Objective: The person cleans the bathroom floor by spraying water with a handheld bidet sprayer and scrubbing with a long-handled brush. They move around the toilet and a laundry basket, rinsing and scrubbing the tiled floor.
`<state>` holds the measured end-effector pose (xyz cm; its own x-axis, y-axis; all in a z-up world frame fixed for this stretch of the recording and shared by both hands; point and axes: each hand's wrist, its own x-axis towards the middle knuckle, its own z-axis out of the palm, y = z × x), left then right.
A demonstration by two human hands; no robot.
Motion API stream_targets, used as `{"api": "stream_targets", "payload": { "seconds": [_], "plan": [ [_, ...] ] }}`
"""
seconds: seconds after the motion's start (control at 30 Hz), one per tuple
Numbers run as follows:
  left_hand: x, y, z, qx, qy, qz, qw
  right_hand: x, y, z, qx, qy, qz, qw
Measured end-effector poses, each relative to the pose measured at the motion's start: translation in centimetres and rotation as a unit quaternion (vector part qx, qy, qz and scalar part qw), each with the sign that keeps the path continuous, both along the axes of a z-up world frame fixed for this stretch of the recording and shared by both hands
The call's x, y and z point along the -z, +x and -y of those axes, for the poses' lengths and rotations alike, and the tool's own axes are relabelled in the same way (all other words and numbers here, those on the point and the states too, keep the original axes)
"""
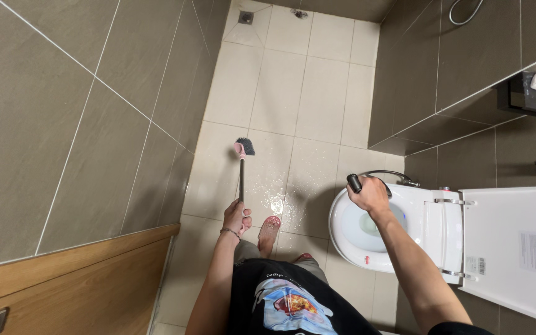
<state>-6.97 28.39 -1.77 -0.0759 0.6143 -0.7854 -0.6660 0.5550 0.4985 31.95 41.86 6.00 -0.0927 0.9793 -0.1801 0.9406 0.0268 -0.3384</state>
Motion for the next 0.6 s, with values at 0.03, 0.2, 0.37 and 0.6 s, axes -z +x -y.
{"api": "stream_targets", "payload": {
  "seconds": [0.03,0.2,0.37,0.6],
  "plan": [
    [0.0,0.0,0.0,0.001,-0.002,-0.001,1.000,0.1,0.0,0.0,0.006,-0.002,0.001,1.000],
    [0.3,-0.1,-0.1,0.000,-0.003,-0.001,1.000,0.8,-0.2,-0.2,0.005,0.007,-0.004,1.000],
    [0.4,-0.2,-0.2,-0.003,0.000,0.007,1.000,0.1,-0.9,-0.4,0.020,0.003,-0.021,1.000],
    [0.0,-0.3,-0.4,0.016,-0.009,-0.013,1.000,-1.3,-2.2,-0.7,0.044,-0.007,-0.034,0.998]
  ]
}}
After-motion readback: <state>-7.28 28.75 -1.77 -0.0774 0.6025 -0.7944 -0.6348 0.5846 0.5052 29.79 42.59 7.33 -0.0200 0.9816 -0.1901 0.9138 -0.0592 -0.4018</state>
